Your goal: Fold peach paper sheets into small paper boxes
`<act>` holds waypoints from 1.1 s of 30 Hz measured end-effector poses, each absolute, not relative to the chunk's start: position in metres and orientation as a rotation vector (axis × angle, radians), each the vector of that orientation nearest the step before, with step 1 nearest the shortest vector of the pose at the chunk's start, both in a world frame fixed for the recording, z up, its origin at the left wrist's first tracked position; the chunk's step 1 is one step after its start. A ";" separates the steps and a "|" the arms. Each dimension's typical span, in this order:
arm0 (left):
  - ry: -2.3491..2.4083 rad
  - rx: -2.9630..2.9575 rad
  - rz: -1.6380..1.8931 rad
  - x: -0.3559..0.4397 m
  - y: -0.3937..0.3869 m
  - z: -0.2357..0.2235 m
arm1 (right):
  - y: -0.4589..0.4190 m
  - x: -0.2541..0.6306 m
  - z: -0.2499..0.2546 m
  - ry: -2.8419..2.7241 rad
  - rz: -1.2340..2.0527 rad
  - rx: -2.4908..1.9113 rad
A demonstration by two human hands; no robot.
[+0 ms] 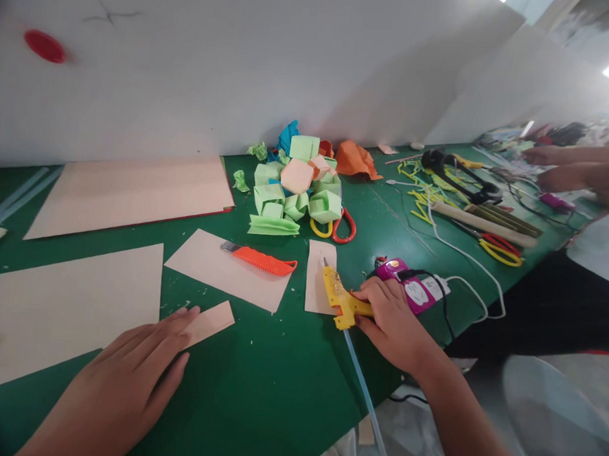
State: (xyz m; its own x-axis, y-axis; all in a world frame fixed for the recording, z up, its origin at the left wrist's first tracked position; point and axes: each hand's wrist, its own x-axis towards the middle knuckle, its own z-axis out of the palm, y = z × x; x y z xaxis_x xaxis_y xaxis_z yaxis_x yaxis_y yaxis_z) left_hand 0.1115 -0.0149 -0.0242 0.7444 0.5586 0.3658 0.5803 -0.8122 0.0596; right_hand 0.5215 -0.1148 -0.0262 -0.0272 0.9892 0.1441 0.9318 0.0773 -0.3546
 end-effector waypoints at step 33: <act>-0.921 -2.860 -0.567 0.111 -0.016 -0.022 | -0.121 0.514 -0.015 -2.157 0.269 -1.841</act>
State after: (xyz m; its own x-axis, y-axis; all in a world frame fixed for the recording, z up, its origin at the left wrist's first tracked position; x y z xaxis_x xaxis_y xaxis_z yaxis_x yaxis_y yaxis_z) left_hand 0.1113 -0.0158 -0.0224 0.7501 0.5472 0.3715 0.5783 -0.8151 0.0329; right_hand 0.5144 -0.1215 -0.0147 -0.1394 0.9852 0.0993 0.9307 0.1646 -0.3265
